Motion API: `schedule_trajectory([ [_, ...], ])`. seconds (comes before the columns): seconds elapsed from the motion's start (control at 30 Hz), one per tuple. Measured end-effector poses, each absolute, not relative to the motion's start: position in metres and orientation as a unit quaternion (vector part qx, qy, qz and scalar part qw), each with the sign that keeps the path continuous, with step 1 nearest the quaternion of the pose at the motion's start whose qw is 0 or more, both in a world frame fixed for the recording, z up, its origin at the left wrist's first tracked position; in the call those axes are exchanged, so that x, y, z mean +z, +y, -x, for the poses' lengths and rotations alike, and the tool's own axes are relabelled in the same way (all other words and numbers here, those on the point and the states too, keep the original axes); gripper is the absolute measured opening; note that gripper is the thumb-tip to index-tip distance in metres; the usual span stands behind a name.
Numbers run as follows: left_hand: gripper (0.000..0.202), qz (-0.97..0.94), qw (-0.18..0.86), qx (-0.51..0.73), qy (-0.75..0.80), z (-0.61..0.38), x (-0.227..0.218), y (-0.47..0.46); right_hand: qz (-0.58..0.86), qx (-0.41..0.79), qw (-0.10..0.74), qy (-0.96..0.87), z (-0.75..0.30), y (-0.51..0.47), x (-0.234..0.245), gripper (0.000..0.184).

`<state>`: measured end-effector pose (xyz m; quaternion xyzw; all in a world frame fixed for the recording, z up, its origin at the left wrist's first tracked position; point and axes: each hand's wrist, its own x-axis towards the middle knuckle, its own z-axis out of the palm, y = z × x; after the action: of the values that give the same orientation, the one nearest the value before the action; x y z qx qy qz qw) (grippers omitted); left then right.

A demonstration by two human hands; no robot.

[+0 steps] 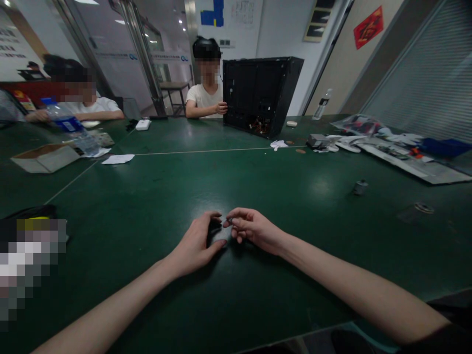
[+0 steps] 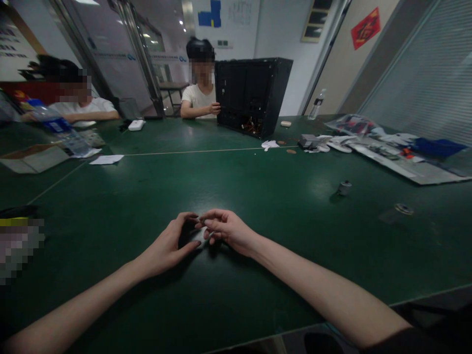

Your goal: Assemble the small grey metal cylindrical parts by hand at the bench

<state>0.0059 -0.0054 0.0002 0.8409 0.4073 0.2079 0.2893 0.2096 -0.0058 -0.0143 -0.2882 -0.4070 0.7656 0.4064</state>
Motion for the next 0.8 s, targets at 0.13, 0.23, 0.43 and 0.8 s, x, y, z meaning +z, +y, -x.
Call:
schedule_trajectory([
  [0.13, 0.050, -0.844, 0.286, 0.205, 0.405, -0.0060, 0.0000, -0.0049, 0.297, 0.760, 0.409, -0.409, -0.2092, -0.0053, -0.0166, 0.025],
  [0.23, 0.050, -0.844, 0.286, 0.203, 0.405, -0.0068, 0.0020, -0.0056, 0.302, 0.755, 0.408, -0.414, -0.2093, -0.0050, -0.0189, 0.025],
  [0.43, 0.049, -0.843, 0.281, 0.203, 0.411, -0.0080, 0.0039, -0.0063, 0.296, 0.758, 0.402, -0.420, -0.2101, -0.0043, -0.0210, 0.025],
  [0.8, 0.050, -0.849, 0.272, 0.200, 0.407, -0.0059, 0.0009, -0.0060, 0.294, 0.755, 0.411, -0.418, -0.2097, -0.0041, -0.0217, 0.023],
])
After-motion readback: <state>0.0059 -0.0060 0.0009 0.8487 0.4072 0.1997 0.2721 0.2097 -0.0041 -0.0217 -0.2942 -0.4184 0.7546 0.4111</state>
